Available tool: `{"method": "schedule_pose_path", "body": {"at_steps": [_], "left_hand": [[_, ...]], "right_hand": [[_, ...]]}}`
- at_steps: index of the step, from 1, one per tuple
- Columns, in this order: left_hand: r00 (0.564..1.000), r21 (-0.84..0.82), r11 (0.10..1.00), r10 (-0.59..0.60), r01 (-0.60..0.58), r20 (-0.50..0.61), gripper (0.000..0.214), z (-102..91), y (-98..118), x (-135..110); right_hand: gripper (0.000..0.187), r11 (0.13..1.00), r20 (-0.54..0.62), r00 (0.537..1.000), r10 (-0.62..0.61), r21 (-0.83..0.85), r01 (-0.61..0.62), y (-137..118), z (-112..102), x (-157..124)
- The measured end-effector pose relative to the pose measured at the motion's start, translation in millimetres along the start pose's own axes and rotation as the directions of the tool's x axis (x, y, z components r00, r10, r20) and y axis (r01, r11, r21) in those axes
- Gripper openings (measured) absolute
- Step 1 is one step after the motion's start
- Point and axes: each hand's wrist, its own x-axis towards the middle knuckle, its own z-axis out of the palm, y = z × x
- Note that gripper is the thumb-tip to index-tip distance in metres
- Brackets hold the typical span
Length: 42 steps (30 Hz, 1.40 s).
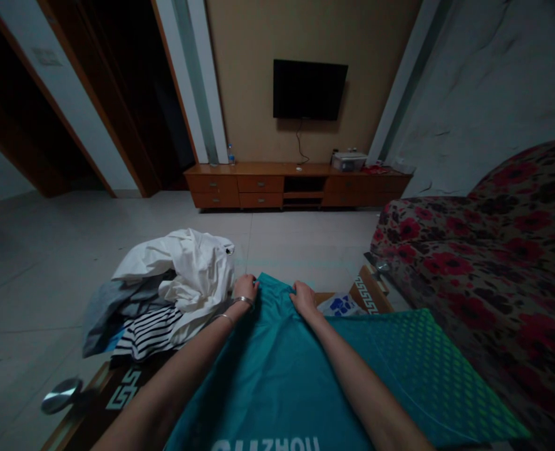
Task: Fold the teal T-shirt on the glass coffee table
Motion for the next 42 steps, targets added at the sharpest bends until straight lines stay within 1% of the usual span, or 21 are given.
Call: {"method": "schedule_pose_path", "body": {"at_steps": [2, 5, 9, 13, 16, 18, 22, 24, 26, 28, 29, 31, 33, 35, 36, 37, 39, 40, 42], "left_hand": [[0.999, 0.004, 0.999, -0.045, 0.045, 0.009, 0.027, 9.4, 7, 19], [0.998, 0.01, 0.998, -0.067, 0.066, 0.02, 0.024, 19.6, 12, 35], [0.999, 0.009, 0.999, -0.041, 0.04, 0.016, 0.016, 23.6, 13, 43], [0.998, -0.004, 0.999, -0.037, 0.037, -0.051, 0.019, 23.3, 12, 47], [0.996, -0.016, 0.999, -0.04, 0.038, -0.083, 0.02, 26.9, 12, 50], [0.995, -0.021, 0.999, -0.043, 0.041, -0.087, 0.019, 31.8, 12, 52], [0.995, -0.015, 0.998, -0.06, 0.059, -0.085, 0.018, 41.9, 14, 53], [0.994, -0.012, 0.998, -0.065, 0.064, -0.09, 0.023, 43.1, 16, 54], [0.994, -0.016, 0.998, -0.064, 0.063, -0.089, 0.032, 39.7, 16, 55], [0.996, -0.024, 0.999, -0.043, 0.041, -0.081, 0.04, 31.2, 14, 50], [0.997, -0.028, 0.999, -0.022, 0.019, -0.078, 0.041, 25.3, 11, 45], [0.996, -0.036, 0.998, 0.055, -0.058, -0.069, 0.041, 11.8, 3, 22], [0.976, -0.017, 0.977, 0.211, -0.212, -0.061, 0.045, -1.3, -8, -14], [0.907, 0.051, 0.907, 0.42, -0.418, -0.04, 0.055, -11.2, -23, -59], [0.87, 0.089, 0.867, 0.493, -0.491, -0.01, 0.06, -14.4, -31, -81], [0.843, 0.123, 0.836, 0.537, -0.536, 0.021, 0.064, -16.5, -39, -101], [0.817, 0.168, 0.8, 0.571, -0.576, 0.081, 0.069, -16.9, -54, -131], [0.812, 0.183, 0.791, 0.575, -0.583, 0.101, 0.07, -15.4, -61, -141], [0.806, 0.199, 0.782, 0.58, -0.591, 0.118, 0.07, -10.0, -72, -150]], "right_hand": [[0.023, 1.0, -0.029, 1.0, -0.007, 0.028, 0.008, 1, 4, 0], [0.026, 0.993, -0.034, 0.999, 0.042, 0.116, -0.037, 4, 8, 7], [0.025, 0.969, 0.017, 0.992, 0.123, 0.212, -0.123, 8, 10, 18], [0.025, 0.964, 0.015, 0.992, 0.125, 0.234, -0.125, 12, 11, 22], [0.025, 0.964, -0.001, 0.992, 0.126, 0.235, -0.122, 12, 15, 22], [0.023, 0.972, -0.04, 0.992, 0.118, 0.21, -0.107, 11, 18, 22], [0.022, 0.992, -0.154, 0.985, 0.073, 0.118, -0.055, 9, 21, 21], [0.026, 0.988, -0.184, 0.979, 0.084, 0.141, -0.058, 11, 18, 20], [0.029, 0.976, -0.226, 0.969, 0.103, 0.21, -0.055, 17, 10, 17], [0.03, 0.966, -0.281, 0.957, 0.073, 0.26, 0.003, 26, -2, 8], [0.029, 0.964, -0.303, 0.953, 0.027, 0.26, 0.056, 32, -8, 0], [0.03, 0.959, -0.302, 0.946, -0.121, 0.21, 0.189, 45, -21, -19], [0.032, 0.939, -0.245, 0.928, -0.281, 0.13, 0.319, 62, -31, -43], [0.032, 0.91, -0.19, 0.899, -0.394, 0.06, 0.411, 85, -39, -65], [0.032, 0.897, -0.179, 0.885, -0.429, 0.03, 0.441, 98, -42, -76], [0.031, 0.889, -0.178, 0.875, -0.451, 0.002, 0.458, 113, -45, -85], [0.032, 0.89, -0.198, 0.869, -0.454, -0.051, 0.454, 143, -51, -100], [0.033, 0.898, -0.211, 0.873, -0.439, -0.075, 0.433, 158, -54, -106], [0.035, 0.921, -0.223, 0.894, -0.388, -0.116, 0.371, 184, -59, -116]]}}
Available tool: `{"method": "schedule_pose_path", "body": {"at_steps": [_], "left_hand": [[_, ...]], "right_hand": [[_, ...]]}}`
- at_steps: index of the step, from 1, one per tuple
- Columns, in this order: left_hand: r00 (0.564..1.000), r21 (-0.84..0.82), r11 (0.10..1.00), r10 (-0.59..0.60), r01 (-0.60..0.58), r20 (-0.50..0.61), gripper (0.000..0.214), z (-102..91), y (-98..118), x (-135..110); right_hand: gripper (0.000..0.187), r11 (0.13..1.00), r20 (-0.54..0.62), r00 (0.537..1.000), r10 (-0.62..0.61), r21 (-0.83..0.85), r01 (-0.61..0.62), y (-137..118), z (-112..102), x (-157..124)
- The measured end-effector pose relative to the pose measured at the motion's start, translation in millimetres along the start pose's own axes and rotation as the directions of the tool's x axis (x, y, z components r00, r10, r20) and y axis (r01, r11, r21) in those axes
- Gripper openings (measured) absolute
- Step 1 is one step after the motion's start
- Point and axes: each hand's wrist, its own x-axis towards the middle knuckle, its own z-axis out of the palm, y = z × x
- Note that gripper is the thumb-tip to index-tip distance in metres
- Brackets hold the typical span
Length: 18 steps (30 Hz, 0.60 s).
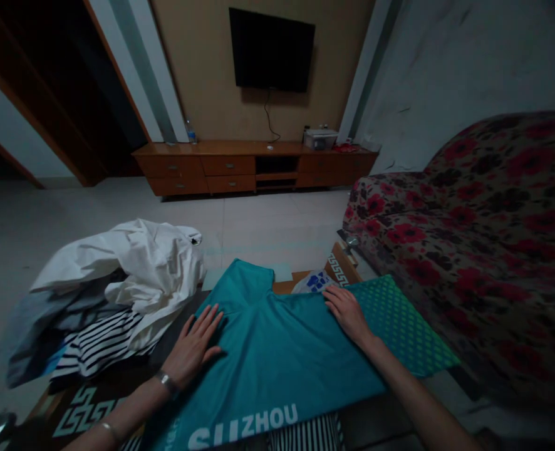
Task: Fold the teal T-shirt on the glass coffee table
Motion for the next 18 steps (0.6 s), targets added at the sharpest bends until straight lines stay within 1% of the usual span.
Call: {"method": "schedule_pose_path", "body": {"at_steps": [3, 6, 8, 11, 13, 16, 18], "left_hand": [[1.0, 0.007, 1.0, 0.008, -0.008, 0.001, 0.067, 12.4, -4, -4], [1.0, 0.015, 1.0, 0.012, -0.012, 0.008, 0.065, 21.5, -5, -5], [1.0, 0.023, 1.0, 0.006, -0.007, 0.007, 0.064, 24.7, -5, -6], [1.0, 0.032, 0.999, -0.009, 0.009, -0.004, 0.061, 25.7, -5, -8], [1.0, 0.037, 0.999, -0.019, 0.019, -0.007, 0.061, 24.1, -4, -7], [0.999, 0.046, 0.998, -0.04, 0.039, 0.008, 0.061, 19.5, -1, -5], [0.998, 0.05, 0.997, -0.062, 0.062, 0.006, 0.059, 16.6, 3, -6]], "right_hand": [[0.038, 0.993, 0.053, 0.995, 0.089, -0.076, -0.085, 24, -5, -15], [0.044, 0.975, 0.105, 0.977, 0.187, -0.138, -0.172, 47, -5, -20], [0.047, 0.96, 0.111, 0.963, 0.244, -0.166, -0.224, 65, -4, -22], [0.049, 0.946, 0.093, 0.954, 0.286, -0.185, -0.266, 93, -4, -24], [0.049, 0.947, 0.079, 0.956, 0.282, -0.182, -0.264, 106, -5, -25], [0.05, 0.955, 0.062, 0.963, 0.264, -0.157, -0.252, 115, -10, -26], [0.052, 0.945, -0.004, 0.954, 0.301, -0.136, -0.299, 119, -16, -31]]}}
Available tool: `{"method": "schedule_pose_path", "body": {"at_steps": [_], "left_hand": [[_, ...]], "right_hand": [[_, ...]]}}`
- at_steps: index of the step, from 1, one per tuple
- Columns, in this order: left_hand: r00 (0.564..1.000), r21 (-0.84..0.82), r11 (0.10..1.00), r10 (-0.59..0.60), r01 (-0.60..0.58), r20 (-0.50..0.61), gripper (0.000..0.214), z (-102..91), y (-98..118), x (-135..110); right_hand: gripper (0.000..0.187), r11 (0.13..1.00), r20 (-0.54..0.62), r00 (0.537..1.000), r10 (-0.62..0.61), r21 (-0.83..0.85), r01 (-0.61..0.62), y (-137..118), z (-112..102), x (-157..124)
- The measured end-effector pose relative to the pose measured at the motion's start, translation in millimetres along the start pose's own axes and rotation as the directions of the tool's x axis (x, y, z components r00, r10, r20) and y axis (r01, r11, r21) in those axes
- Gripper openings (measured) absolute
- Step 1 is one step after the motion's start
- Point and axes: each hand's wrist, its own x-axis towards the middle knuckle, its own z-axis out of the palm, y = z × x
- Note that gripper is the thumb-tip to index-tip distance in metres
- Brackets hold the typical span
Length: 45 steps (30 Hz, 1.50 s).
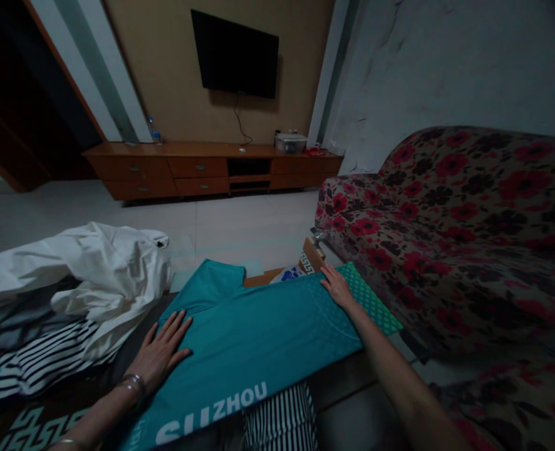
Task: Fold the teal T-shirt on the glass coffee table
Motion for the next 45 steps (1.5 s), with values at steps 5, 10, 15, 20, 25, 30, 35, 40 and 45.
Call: {"method": "schedule_pose_path", "body": {"at_steps": [5, 10, 15, 20, 25, 30, 35, 40, 45], "left_hand": [[0.999, 0.005, 1.0, -0.014, 0.014, -0.04, 0.062, -2.3, 16, -27], [1.0, -0.019, 1.0, -0.013, 0.013, 0.001, 0.06, -3.7, 28, -58], [0.999, -0.027, 0.999, -0.027, 0.028, 0.031, 0.062, -5.1, 27, -72], [0.999, -0.047, 0.999, -0.025, 0.027, 0.035, 0.065, -14.0, 29, -99], [0.992, -0.099, 0.994, -0.032, 0.044, 0.121, 0.069, -26.4, 30, -116], [0.994, -0.168, 0.982, -0.069, 0.084, 0.089, 0.064, -29.6, 26, -109], [0.993, -0.244, 0.963, -0.116, 0.112, 0.0, 0.047, -36.7, 25, -69], [0.992, -0.317, 0.94, -0.12, 0.125, 0.037, 0.041, -37.9, 18, -43], [0.985, -0.325, 0.935, -0.101, 0.142, 0.14, 0.049, -46.8, 2, -39]], "right_hand": [[0.053, 0.992, -0.109, 0.987, 0.121, -0.002, -0.122, 36, -13, -33], [0.051, 0.993, -0.004, 0.996, 0.085, -0.086, -0.085, 71, -22, -57], [0.055, 0.978, -0.034, 0.991, 0.126, -0.161, -0.13, 68, -31, -68], [0.058, 0.98, -0.107, 0.988, 0.11, -0.156, -0.125, 79, -18, -114], [0.055, 0.992, -0.091, 0.992, 0.085, -0.087, -0.093, 103, -26, -135], [0.049, 0.981, -0.2, 0.968, 0.154, -0.088, -0.174, 7, -54, -68], [0.033, 0.99, 0.094, 0.989, -0.116, 0.095, 0.107, -200, -28, 45], [0.034, 0.971, 0.247, 0.947, -0.205, 0.176, 0.164, -351, 42, 122], [0.053, 0.993, 0.348, 0.935, -0.069, 0.115, 0.03, -409, 75, 151]]}}
